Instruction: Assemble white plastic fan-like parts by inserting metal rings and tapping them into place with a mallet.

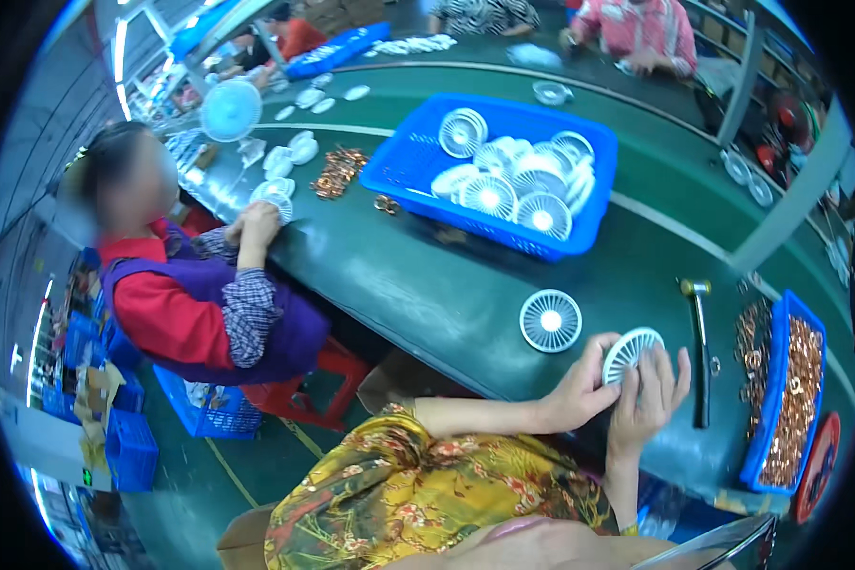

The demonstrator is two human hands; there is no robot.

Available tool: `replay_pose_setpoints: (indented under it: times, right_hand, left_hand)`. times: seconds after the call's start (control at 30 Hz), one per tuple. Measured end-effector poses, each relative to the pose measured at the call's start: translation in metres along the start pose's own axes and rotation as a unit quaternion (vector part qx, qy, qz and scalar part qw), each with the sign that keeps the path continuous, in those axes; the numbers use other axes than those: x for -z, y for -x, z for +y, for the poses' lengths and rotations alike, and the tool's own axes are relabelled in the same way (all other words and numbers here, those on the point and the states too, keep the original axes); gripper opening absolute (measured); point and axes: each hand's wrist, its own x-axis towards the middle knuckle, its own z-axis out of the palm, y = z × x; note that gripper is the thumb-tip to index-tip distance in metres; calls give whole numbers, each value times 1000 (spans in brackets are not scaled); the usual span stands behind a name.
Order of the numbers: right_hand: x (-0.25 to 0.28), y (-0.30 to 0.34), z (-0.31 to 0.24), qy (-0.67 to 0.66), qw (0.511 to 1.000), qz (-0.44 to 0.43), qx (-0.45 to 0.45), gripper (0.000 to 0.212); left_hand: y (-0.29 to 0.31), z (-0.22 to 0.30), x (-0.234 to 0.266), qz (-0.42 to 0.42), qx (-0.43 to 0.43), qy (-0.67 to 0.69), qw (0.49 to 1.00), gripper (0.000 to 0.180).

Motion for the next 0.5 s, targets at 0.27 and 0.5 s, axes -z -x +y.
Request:
replay_pose_setpoints:
  times: [0.27, 0.5]
  right_hand:
    - [24, -14, 24, -317, 927, -196, -51, 27]
    - [51, -36, 116, 46, 963, -107, -242, 42]
  left_hand:
    - [-7, 21, 9, -23, 94, 26, 995, 48]
    - [-5, 1, 18, -35, -204, -493, 845, 46]
